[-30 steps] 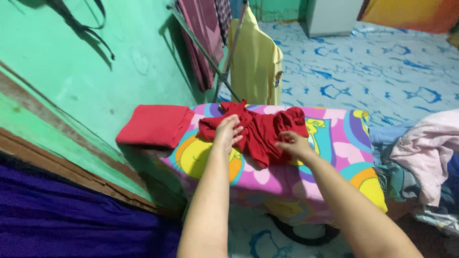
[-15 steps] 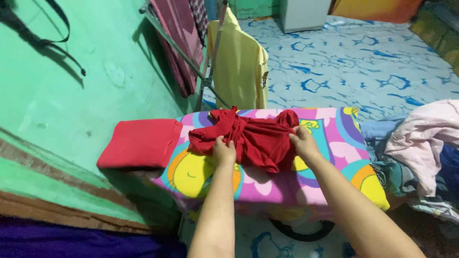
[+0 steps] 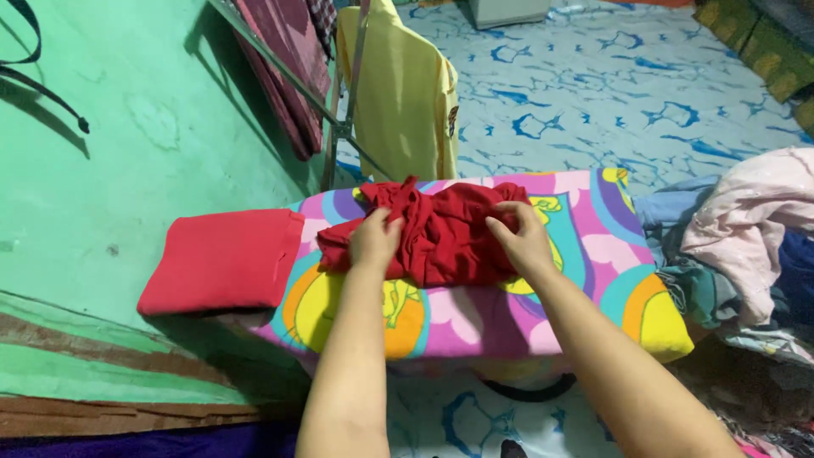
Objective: Fold a red t-shirt on an ironing board.
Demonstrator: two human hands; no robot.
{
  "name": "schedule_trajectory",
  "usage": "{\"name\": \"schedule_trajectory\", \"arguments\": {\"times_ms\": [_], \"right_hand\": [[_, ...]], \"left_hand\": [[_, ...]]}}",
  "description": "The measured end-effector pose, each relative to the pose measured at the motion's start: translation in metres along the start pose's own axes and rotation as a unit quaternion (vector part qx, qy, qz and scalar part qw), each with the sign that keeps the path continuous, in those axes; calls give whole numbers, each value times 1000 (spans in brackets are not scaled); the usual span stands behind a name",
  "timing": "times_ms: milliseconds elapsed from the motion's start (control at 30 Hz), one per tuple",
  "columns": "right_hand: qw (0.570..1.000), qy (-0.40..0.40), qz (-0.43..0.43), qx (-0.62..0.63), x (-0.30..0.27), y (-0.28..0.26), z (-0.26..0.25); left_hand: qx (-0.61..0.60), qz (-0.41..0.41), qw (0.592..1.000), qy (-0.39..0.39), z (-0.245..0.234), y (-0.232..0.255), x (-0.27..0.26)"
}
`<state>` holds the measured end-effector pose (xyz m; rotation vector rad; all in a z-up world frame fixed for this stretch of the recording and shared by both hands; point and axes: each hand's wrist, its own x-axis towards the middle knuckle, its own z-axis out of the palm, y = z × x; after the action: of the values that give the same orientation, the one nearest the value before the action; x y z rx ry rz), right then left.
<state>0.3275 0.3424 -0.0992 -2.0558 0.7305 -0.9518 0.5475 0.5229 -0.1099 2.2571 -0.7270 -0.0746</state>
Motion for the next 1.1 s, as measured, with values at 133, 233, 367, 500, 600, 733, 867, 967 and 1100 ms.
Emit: {"name": "schedule_trajectory", "arguments": {"times_ms": [133, 233, 367, 500, 600, 733, 867, 967, 1100], "right_hand": [[955, -119, 134, 235, 1, -4, 25], [858, -171, 300, 379, 0, 5, 35], [855, -207, 280, 384, -7, 24, 36], [863, -186, 284, 374, 1, 40, 31], [873, -187, 214, 397, 7, -7, 1], [966, -144, 122, 177, 11, 10, -7], [923, -274, 75, -258, -12, -4, -23], [924, -297, 66, -230, -12, 59, -7], [858, -162, 277, 400, 15, 86, -13]], "left_hand": [[-112, 179, 977, 30, 29, 37, -31], [-140, 212, 967, -11, 33, 63, -68], [-135, 193, 967, -98, 27, 69, -94], [-69, 191, 971, -122, 10, 74, -94], [-14, 172, 984, -48, 2, 82, -82], [-6, 80, 997, 0, 18, 73, -71], [12, 32, 994, -100, 73, 49, -69], [20, 66, 982, -175, 84, 59, -77], [-33, 161, 978, -128, 67, 87, -86]]}}
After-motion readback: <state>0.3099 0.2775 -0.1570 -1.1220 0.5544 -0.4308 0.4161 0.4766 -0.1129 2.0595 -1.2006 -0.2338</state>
